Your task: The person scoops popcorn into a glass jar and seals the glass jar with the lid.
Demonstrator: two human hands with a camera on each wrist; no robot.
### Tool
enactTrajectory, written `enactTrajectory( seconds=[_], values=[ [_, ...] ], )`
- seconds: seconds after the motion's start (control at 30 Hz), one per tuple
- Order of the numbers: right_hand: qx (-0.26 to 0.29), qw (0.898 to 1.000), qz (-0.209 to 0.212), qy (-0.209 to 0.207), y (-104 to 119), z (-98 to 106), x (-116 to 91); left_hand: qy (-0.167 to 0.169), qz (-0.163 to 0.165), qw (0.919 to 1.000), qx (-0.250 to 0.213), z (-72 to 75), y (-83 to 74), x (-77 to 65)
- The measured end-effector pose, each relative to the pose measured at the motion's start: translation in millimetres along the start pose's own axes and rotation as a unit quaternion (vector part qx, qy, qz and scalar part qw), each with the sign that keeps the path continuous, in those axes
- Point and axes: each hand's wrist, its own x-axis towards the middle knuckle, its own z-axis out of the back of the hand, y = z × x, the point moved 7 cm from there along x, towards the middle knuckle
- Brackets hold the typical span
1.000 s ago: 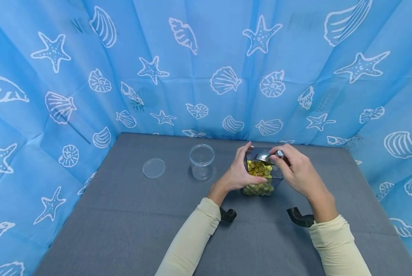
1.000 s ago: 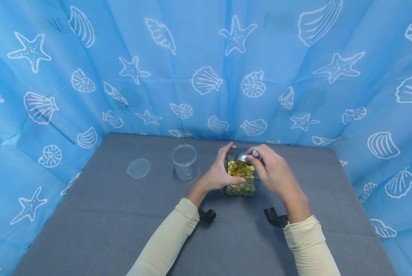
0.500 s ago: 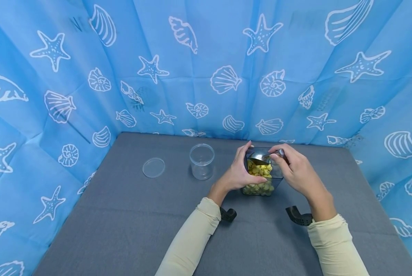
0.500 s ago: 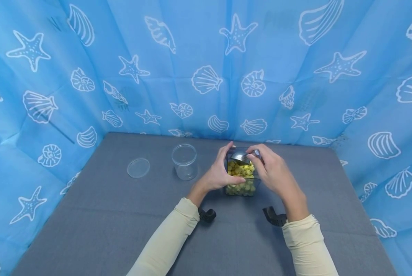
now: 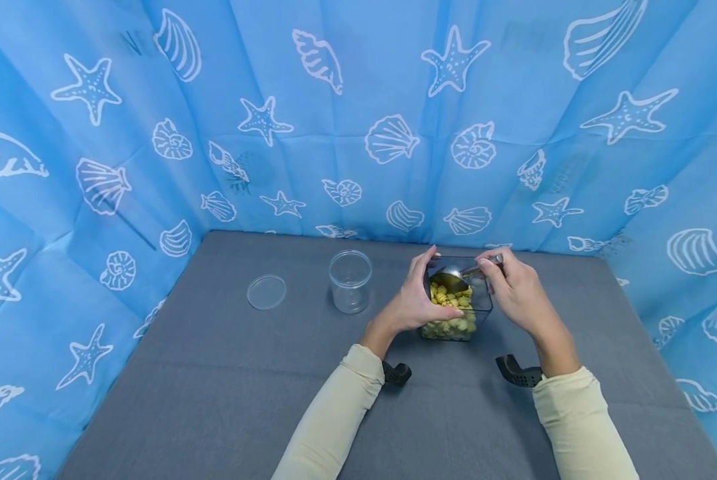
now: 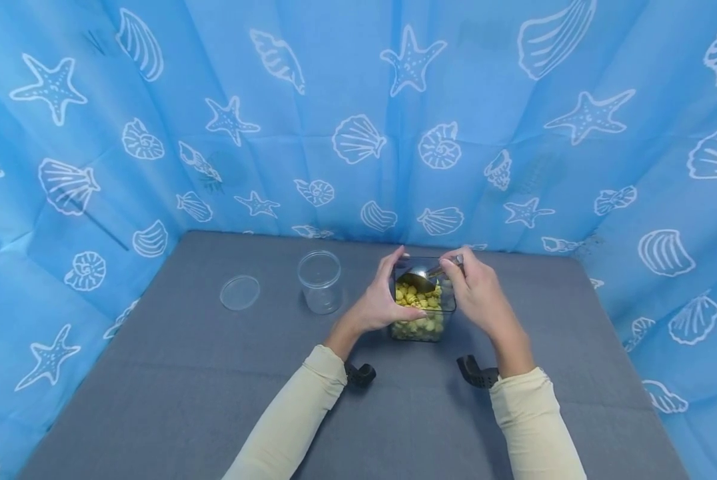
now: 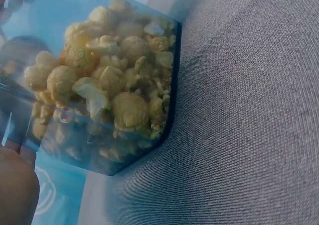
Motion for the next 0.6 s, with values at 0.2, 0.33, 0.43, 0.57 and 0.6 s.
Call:
enactTrajectory(
  seconds=[0.2,0.33,0.43,0.57,0.6],
  values=[
    [0.006,0.999,-0.046,0.021,-7.4,-5.6,4.6,0.008,-0.003,1.0000,0.000,-2.8,-3.1,-0.7],
    [0.018,0.997,-0.064,0.028,-11.4,-7.9,7.6,0.006,-0.004,1.0000,-0.004,-1.8,-3.0,-1.2],
    [0.028,0.997,-0.073,0.018,-14.6,-7.3,8.4,0.003,-0.001,1.0000,-0.005,-0.4,-2.0,-1.3],
    [0.041,0.994,-0.105,-0.013,-21.8,-4.3,8.5,0.005,0.001,1.0000,-0.008,0.4,-0.7,-1.7],
    [0.044,0.992,-0.114,-0.018,-23.7,-3.8,8.6,0.005,0.002,1.0000,-0.008,0.7,-0.6,-1.8]
  ],
)
